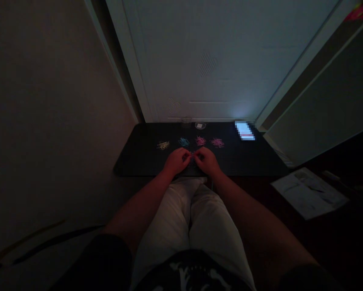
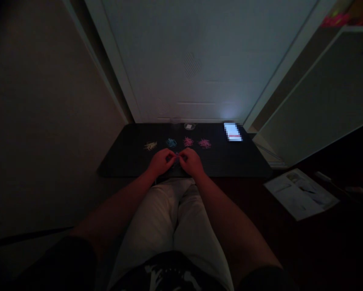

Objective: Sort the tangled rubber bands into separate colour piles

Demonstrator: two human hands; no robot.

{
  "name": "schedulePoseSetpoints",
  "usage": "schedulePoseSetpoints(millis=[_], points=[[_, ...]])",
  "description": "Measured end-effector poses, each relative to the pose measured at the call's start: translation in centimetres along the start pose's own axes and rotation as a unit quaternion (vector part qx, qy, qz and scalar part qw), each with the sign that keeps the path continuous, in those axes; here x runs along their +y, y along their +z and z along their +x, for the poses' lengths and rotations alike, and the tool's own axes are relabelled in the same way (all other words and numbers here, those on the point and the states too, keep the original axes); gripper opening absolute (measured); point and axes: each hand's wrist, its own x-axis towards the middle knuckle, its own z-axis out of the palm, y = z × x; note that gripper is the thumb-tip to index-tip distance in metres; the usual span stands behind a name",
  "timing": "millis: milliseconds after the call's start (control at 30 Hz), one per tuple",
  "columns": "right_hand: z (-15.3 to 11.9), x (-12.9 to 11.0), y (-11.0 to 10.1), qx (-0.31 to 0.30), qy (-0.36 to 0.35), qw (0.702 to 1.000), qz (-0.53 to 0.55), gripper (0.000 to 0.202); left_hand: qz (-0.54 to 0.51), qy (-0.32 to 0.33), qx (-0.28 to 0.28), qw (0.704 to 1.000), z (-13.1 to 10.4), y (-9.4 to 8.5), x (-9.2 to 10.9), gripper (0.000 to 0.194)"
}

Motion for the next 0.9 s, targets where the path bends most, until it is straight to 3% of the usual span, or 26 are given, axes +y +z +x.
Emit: schedulePoseSetpoints(millis=[167,300,433,900], points=[[-0.04,0.16,0.03,0.027,0.037,0.999,0.024,0.006,-0.001,-0.01,0.006,1.0,0.01,-0.09,0.09,0.011],[-0.03,0.04,0.0,0.004,0.0,0.999,0.046,0.013,0.0,-0.015,0.0,1.0,0.01,-0.03,0.06,0.012],[0.04,0.1,0.07,-0.009,-0.027,0.999,0.031,0.007,0.001,-0.011,-0.008,1.0,0.04,0.05,0.06,0.012],[-0.14,0.19,0.08,0.018,0.035,0.999,0.004,0.005,-0.002,-0.017,-0.005,1.0,-0.04,0.06,0.13,0.012]])
